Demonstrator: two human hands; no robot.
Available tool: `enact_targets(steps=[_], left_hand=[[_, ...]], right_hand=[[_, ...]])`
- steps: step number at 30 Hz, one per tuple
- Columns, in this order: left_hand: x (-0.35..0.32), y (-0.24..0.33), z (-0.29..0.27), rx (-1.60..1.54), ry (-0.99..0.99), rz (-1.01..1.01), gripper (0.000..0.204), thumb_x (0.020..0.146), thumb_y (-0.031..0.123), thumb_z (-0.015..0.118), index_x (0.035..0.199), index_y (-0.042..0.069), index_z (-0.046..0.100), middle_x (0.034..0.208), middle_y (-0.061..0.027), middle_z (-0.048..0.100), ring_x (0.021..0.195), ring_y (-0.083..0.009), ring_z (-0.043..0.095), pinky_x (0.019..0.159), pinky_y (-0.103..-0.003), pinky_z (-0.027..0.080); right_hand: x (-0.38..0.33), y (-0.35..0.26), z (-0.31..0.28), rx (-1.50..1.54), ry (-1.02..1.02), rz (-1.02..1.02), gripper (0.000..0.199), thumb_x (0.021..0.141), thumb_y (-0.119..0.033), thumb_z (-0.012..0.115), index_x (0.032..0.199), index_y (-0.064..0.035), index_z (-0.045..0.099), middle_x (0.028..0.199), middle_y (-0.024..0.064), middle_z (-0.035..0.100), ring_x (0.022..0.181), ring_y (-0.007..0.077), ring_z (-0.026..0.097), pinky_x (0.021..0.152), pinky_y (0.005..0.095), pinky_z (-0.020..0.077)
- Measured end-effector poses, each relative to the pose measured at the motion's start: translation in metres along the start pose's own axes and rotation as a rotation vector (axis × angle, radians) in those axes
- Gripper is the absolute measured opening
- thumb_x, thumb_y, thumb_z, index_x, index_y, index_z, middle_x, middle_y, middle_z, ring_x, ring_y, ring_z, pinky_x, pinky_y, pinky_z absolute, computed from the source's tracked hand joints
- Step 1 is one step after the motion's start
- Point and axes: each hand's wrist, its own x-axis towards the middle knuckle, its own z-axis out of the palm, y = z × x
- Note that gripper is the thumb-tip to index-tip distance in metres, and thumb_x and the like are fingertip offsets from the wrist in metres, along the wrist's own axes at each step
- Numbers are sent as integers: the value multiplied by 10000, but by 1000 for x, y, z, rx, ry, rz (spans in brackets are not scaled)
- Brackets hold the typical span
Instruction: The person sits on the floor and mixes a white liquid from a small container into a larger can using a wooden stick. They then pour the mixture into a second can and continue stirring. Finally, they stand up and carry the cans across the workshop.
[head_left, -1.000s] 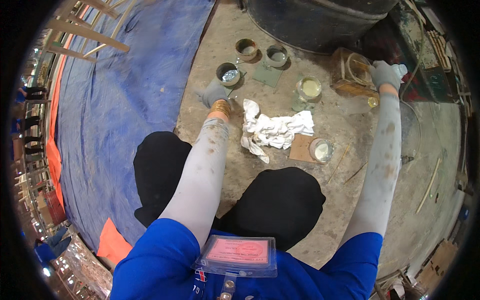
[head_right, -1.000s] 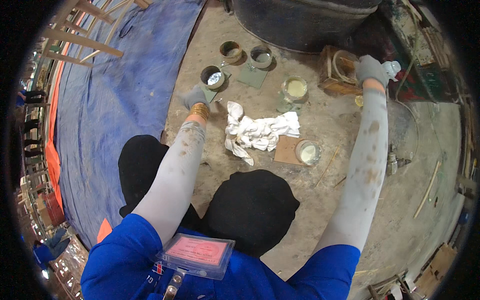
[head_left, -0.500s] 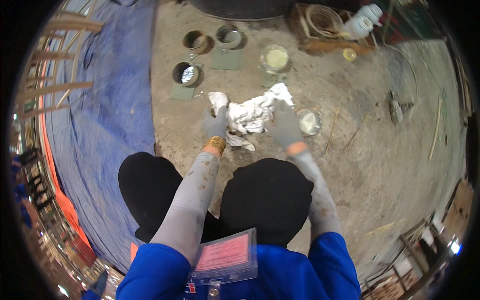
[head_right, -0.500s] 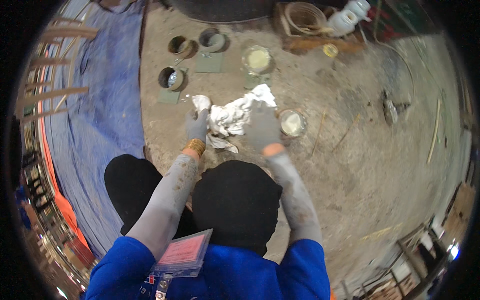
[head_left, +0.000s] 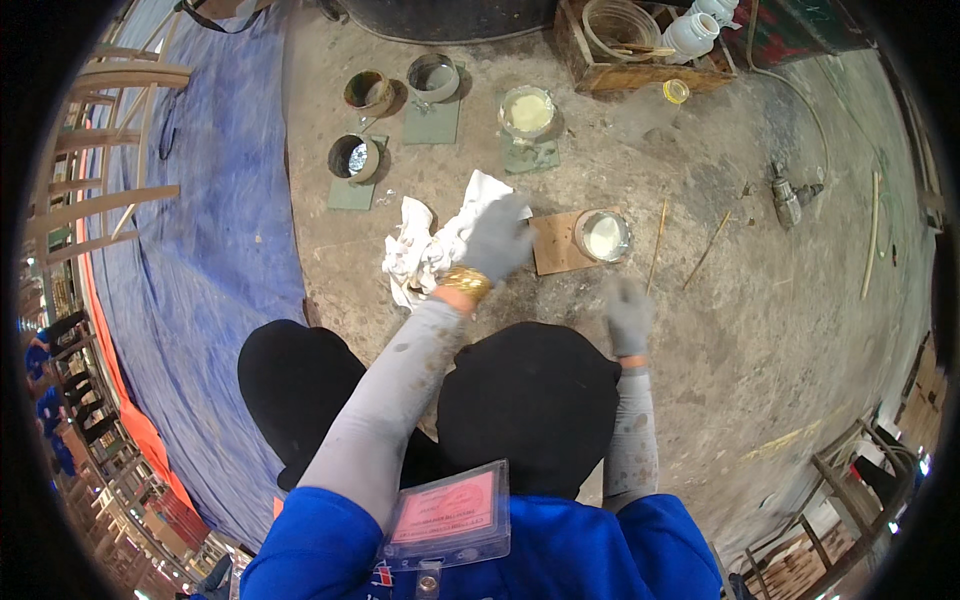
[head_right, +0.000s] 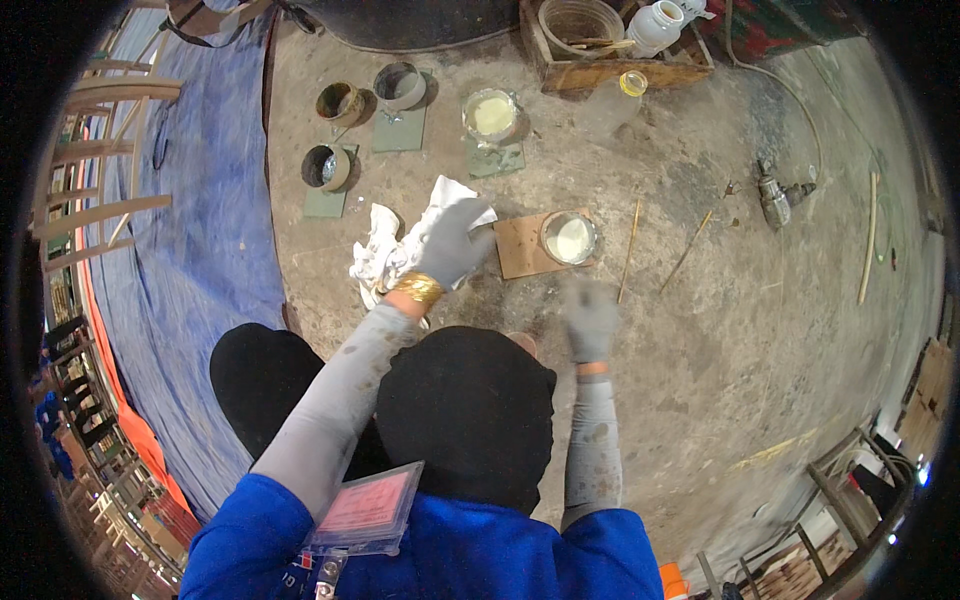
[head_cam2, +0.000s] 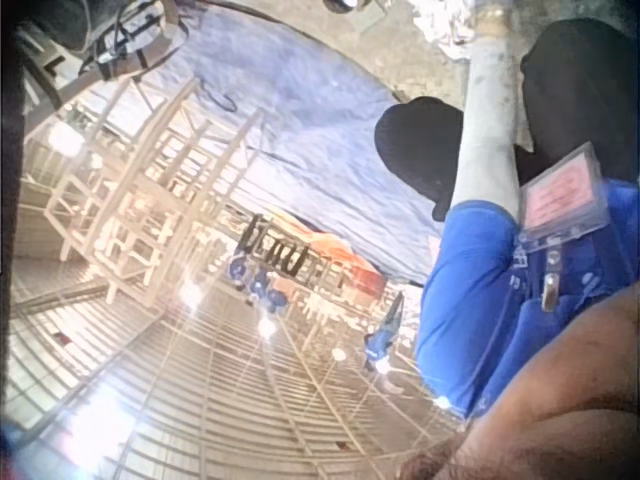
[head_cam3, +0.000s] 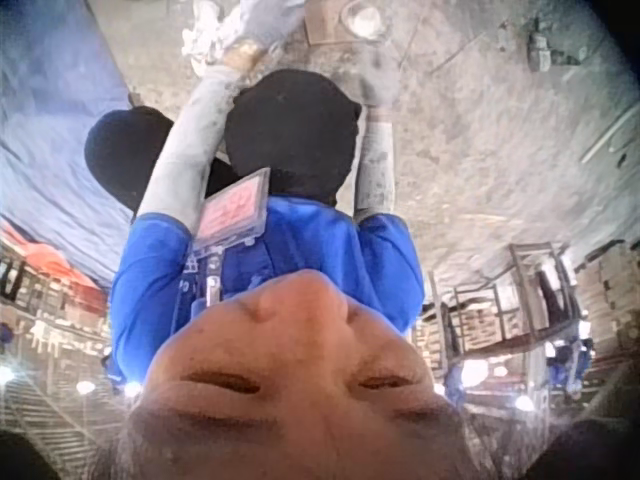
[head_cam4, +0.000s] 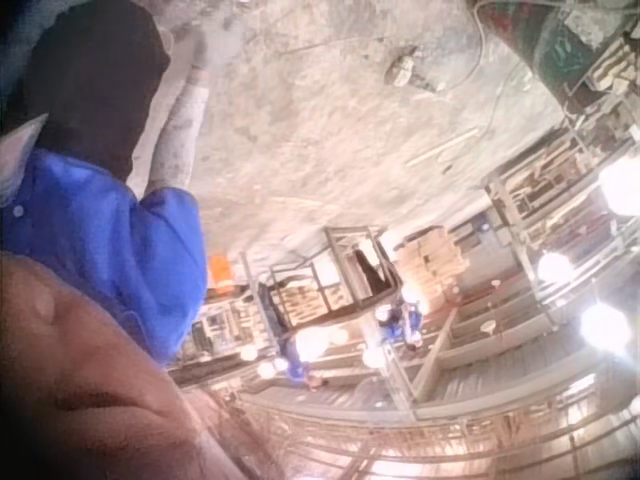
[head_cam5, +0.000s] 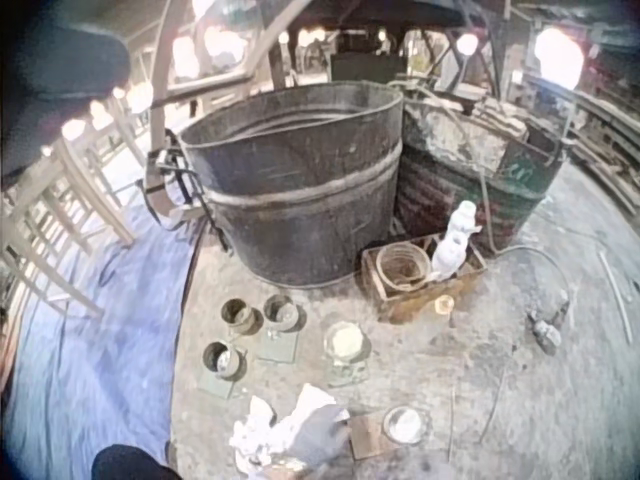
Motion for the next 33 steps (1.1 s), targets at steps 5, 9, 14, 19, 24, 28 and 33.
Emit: enact_targets(steps=[5, 9, 14, 19, 24, 28, 33], left_hand=[[13, 60, 40, 400, -461, -69, 801, 620, 325, 693, 1276, 52, 322, 1245, -161, 399, 1167, -323, 378, 948, -406, 328], [16, 53, 34, 471, -534, -216, 710, 606, 316, 683, 1191, 46, 383, 1160, -160, 437, 1096, -332, 420, 895, -423, 354], [23, 37, 49, 342, -450, -299, 347, 666, 237, 623, 943, 47, 537, 963, -169, 575, 873, -314, 581, 747, -382, 470], [23, 27, 55, -111, -347, -334, 310, 644, 247, 689, 786, 30, 519, 689, -119, 593, 663, -255, 592, 599, -330, 463], [19, 21, 48, -485, -327, -469, 223, 664, 180, 684, 763, 46, 536, 647, -79, 588, 599, -157, 578, 550, -285, 455], [13, 18, 42, -394, -238, -448, 247, 661, 217, 689, 756, 36, 552, 656, -78, 583, 617, -167, 575, 559, -295, 452], [5, 14, 39, -180, -311, -481, 274, 670, 255, 634, 837, 47, 572, 775, -151, 590, 753, -286, 586, 666, -353, 459]], right_hand=[[24, 74, -17, -72, 244, 247, 273, 796, -219, 579, 884, 39, 583, 822, 202, 608, 729, 303, 589, 646, 371, 450], [34, 65, -16, -203, -46, 392, 311, 796, -245, 557, 935, 30, 592, 871, 220, 611, 779, 356, 590, 667, 398, 452], [39, 88, -7, -469, 136, 300, 304, 731, -242, 544, 896, 5, 606, 886, 232, 611, 834, 371, 595, 717, 437, 467], [60, 76, -29, -555, -2, 569, 317, 674, -259, 568, 877, -21, 621, 852, 239, 616, 812, 369, 599, 694, 401, 478], [49, 104, -51, -105, 354, 417, 346, 644, -311, 609, 781, 6, 625, 755, 216, 621, 709, 363, 604, 640, 396, 467], [75, 118, -72, -416, 296, 517, 331, 658, -302, 598, 804, -5, 626, 780, 212, 623, 756, 363, 603, 661, 413, 465], [103, 132, -62, -501, 188, 511, 327, 680, -272, 550, 851, -1, 616, 840, 228, 620, 819, 380, 599, 676, 428, 464]])
